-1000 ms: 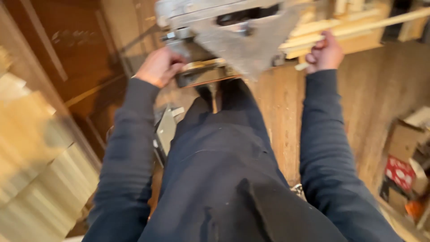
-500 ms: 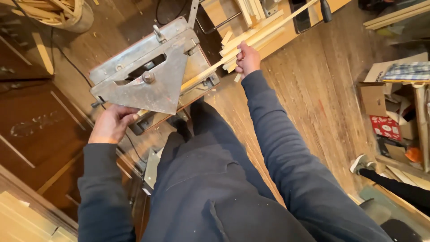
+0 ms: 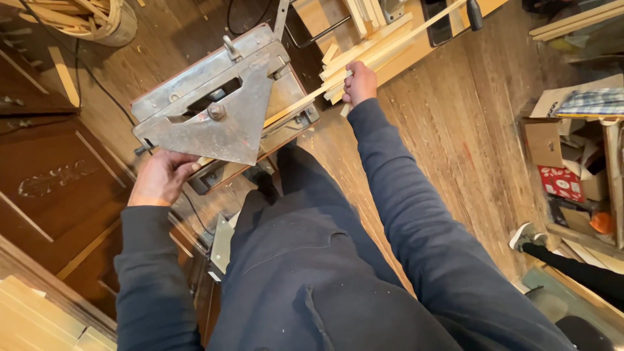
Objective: Joining wooden frame pieces using an underpinning machine in a framing workshop.
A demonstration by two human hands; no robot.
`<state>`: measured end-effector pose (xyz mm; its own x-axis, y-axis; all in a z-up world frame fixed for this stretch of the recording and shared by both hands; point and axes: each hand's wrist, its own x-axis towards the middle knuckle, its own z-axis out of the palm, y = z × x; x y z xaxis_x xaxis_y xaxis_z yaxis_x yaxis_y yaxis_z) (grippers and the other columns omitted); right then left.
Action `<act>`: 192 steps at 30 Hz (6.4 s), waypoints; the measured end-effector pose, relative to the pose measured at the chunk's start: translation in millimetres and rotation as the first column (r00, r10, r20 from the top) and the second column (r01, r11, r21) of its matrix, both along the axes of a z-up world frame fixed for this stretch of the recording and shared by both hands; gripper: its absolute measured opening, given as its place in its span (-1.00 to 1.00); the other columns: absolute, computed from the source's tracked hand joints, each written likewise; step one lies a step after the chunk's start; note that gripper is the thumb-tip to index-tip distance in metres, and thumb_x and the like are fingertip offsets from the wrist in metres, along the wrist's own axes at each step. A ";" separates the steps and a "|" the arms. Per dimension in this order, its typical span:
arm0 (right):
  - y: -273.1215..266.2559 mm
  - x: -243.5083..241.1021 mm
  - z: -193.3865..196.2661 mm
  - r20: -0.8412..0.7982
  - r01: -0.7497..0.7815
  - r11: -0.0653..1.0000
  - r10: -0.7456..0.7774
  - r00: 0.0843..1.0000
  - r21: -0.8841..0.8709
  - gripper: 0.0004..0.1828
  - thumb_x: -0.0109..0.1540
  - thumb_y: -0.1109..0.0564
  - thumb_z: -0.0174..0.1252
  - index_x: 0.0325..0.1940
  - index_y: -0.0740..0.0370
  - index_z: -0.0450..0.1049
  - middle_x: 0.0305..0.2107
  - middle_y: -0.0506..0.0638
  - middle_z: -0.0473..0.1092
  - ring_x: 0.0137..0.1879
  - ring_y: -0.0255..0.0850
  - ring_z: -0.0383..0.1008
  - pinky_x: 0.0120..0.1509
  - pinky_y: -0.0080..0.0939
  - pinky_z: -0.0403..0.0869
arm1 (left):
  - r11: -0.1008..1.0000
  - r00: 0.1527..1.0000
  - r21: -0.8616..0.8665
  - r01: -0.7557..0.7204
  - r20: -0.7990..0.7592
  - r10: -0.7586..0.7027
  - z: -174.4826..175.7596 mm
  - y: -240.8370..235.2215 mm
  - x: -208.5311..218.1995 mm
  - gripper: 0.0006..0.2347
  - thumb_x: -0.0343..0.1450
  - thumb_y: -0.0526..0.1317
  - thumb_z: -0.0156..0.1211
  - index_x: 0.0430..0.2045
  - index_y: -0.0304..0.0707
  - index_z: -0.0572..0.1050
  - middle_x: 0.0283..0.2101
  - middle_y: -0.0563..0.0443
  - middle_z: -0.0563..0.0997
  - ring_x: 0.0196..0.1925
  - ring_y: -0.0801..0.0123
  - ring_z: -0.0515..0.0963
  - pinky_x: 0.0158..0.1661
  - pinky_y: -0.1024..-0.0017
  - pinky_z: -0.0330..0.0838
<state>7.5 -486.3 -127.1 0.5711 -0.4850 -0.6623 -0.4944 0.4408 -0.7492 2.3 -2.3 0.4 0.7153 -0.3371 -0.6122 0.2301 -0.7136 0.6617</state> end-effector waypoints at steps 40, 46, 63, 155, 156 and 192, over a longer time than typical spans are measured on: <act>-40.1 7.2 -12.0 -0.040 -0.128 0.984 0.124 0.991 -0.120 -0.82 0.34 0.00 0.01 -0.20 0.13 0.33 -0.64 -0.11 0.13 -0.64 -0.30 0.02 -0.57 -0.24 0.03 | 0.989 0.955 -0.112 -0.098 0.267 0.125 -26.7 9.3 -21.3 -0.87 0.34 -0.25 0.35 -0.36 -0.32 0.70 -0.35 -0.32 0.65 -0.23 -0.11 0.63 -0.12 0.10 0.47; -65.5 6.2 -30.8 0.041 -0.131 0.971 0.142 0.989 -0.200 -0.78 0.38 -0.03 -0.03 -0.16 0.16 0.32 -0.63 -0.07 0.09 -0.60 -0.27 0.04 -0.54 -0.21 0.06 | 0.991 0.954 -0.103 -0.082 0.281 0.108 -38.5 1.1 -19.7 -0.87 0.36 -0.24 0.31 -0.35 -0.30 0.70 -0.36 -0.33 0.64 -0.24 -0.10 0.63 -0.13 0.10 0.50; -68.6 9.0 -24.7 -0.009 -0.139 0.961 0.141 0.990 -0.238 -0.79 0.36 -0.01 -0.01 -0.19 0.17 0.30 -0.63 -0.04 0.13 -0.63 -0.23 0.12 -0.58 -0.18 0.15 | 0.980 0.963 -0.120 -0.158 0.202 0.180 -44.2 -9.7 -18.9 -0.83 0.37 -0.16 0.33 -0.34 -0.27 0.68 -0.36 -0.30 0.64 -0.31 -0.12 0.62 -0.18 0.09 0.50; 317.6 -93.2 135.6 -0.279 -0.336 -0.241 0.958 0.070 -0.911 -0.79 0.43 0.23 0.09 0.11 0.28 0.55 -0.07 0.28 0.51 -0.01 0.24 0.52 0.08 0.09 0.49 | 0.906 0.742 0.027 -0.422 0.585 0.328 -32.5 1.8 -93.5 -0.87 0.34 -0.08 0.30 -0.46 -0.08 0.66 -0.23 -0.04 0.61 0.01 0.03 0.51 0.03 0.11 0.33; 317.7 -93.3 135.5 -0.278 -0.338 -0.241 0.958 0.066 -0.910 -0.79 0.43 0.23 0.09 0.11 0.28 0.55 -0.07 0.28 0.51 -0.01 0.24 0.52 0.08 0.09 0.49 | 0.905 0.742 0.030 -0.425 0.583 0.329 -34.7 2.3 -89.5 -0.87 0.34 -0.08 0.30 -0.46 -0.08 0.66 -0.23 -0.04 0.61 0.01 0.03 0.51 0.03 0.11 0.33; 300.6 -88.6 138.4 -0.227 -0.420 -0.136 0.958 0.175 -0.897 -0.76 0.37 0.24 0.19 0.12 0.31 0.42 -0.12 0.27 0.52 -0.03 0.27 0.54 0.04 0.12 0.49 | 0.991 0.927 0.110 -0.082 0.374 0.035 -64.4 -4.7 -35.3 -0.84 0.33 -0.25 0.17 -0.37 -0.07 0.72 -0.15 -0.20 0.66 -0.06 -0.10 0.61 -0.01 0.08 0.47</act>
<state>-81.0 -185.7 11.3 0.8933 0.4460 0.0548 0.3955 -0.7223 -0.5673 -33.1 -7.0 -64.0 0.9150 -0.2273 -0.3333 0.0293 -0.7865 0.6169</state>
